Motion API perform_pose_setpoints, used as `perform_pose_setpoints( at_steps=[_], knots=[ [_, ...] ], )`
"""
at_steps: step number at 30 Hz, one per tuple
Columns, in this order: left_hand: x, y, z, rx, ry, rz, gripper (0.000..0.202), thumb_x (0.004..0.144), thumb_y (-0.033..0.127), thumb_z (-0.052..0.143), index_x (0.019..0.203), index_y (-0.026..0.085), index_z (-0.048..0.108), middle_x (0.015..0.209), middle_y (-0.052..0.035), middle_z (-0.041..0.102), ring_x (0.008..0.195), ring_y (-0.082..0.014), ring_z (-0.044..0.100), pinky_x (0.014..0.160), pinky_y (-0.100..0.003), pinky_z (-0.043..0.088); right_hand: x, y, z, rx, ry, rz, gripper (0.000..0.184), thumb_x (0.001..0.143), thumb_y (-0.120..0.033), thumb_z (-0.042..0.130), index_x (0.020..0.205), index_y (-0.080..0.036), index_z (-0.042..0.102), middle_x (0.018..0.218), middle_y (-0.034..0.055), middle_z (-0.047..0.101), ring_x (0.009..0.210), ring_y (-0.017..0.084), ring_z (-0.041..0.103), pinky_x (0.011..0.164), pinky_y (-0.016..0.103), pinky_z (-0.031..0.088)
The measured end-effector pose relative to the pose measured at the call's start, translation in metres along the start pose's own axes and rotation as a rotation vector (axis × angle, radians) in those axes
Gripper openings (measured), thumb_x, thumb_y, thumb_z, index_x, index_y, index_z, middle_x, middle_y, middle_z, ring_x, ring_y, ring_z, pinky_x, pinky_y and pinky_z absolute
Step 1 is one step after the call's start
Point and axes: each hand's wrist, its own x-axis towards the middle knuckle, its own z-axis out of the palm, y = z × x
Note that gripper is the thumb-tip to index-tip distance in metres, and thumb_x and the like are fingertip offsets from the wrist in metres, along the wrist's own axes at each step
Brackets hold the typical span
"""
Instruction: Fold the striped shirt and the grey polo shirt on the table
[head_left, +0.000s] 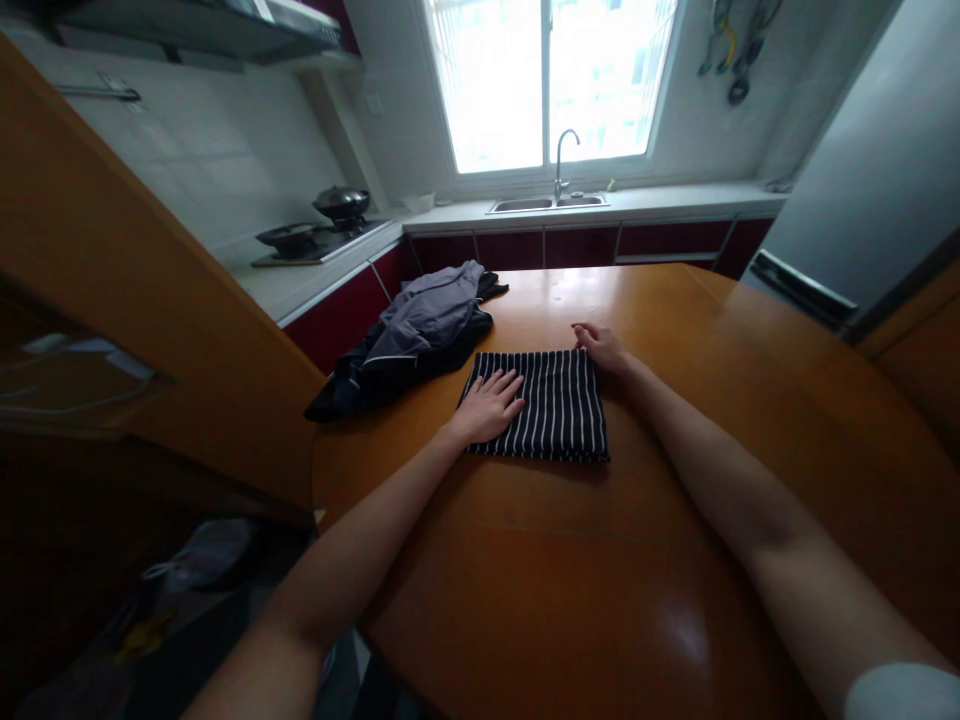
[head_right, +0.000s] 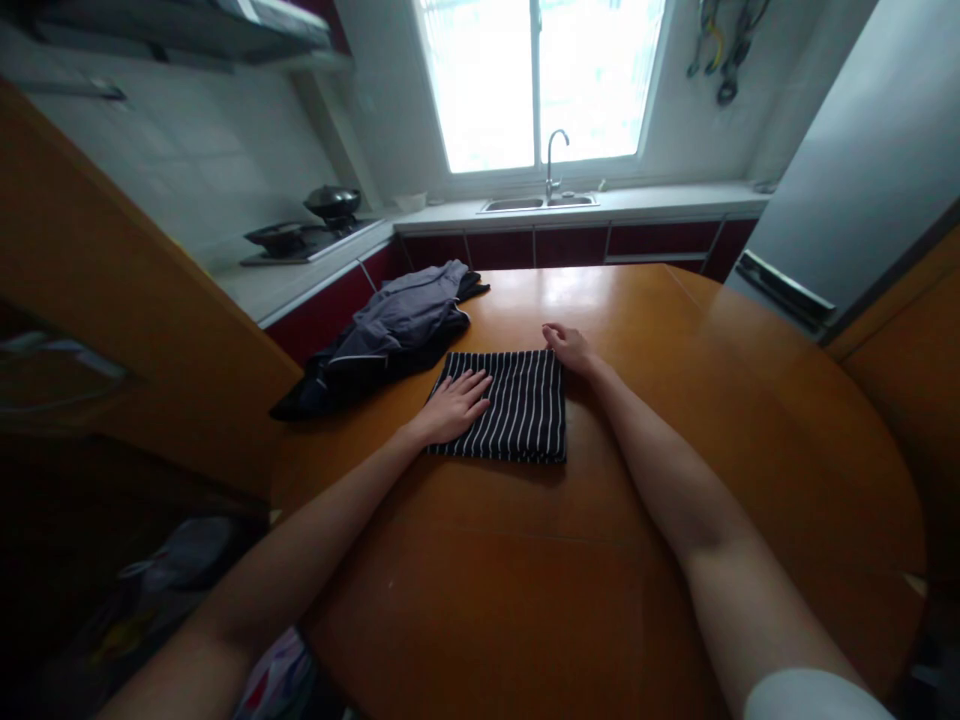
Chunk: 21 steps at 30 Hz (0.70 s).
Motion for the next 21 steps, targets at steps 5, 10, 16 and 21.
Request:
perform_pose_setpoints(
  at_steps=[5,10,16,21],
  knots=[
    [0.000,0.001,0.000,-0.011,0.008,0.001,0.062,0.105,0.055,0.020,0.160,0.027,0.027,0.167,-0.0023,0.018,0.155,-0.0281,0.012,0.125,-0.054,0.011,-0.012,-0.023,-0.006,-0.404,0.086,0.048,0.035,0.097,-0.033,0.050,0.118,-0.018,0.074,0.112,0.0128,0.075,0.107,0.028,0.066,0.103,0.041,0.042],
    [0.006,-0.010,-0.003,-0.050,0.054,0.023,0.062,0.104,0.055,0.026,0.158,0.026,0.033,0.166,-0.0035,0.024,0.155,-0.0281,0.015,0.125,-0.054,0.011,-0.034,-0.070,0.009,-0.499,0.045,-0.121,0.041,0.099,-0.027,0.041,0.126,-0.017,0.069,0.133,0.0135,0.066,0.125,0.030,0.056,0.110,0.041,0.036],
    [0.011,-0.042,-0.008,-0.128,0.065,-0.196,0.061,0.104,0.049,0.027,0.159,0.024,0.028,0.167,-0.0057,0.019,0.155,-0.0279,0.013,0.123,-0.059,0.011,-0.060,-0.075,0.045,-0.620,-0.150,-0.031,0.052,0.103,-0.043,0.039,0.143,-0.015,0.053,0.157,0.0173,0.043,0.148,0.033,0.032,0.119,0.058,0.018],
    [0.011,-0.047,-0.006,-0.121,0.057,-0.213,0.061,0.104,0.051,0.025,0.159,0.026,0.028,0.168,-0.0047,0.017,0.155,-0.0273,0.012,0.124,-0.056,0.011,-0.071,-0.053,0.040,-0.554,-0.091,0.106,0.063,0.102,-0.051,0.035,0.148,-0.009,0.046,0.159,0.0213,0.037,0.151,0.034,0.027,0.120,0.057,0.019]
  ],
)
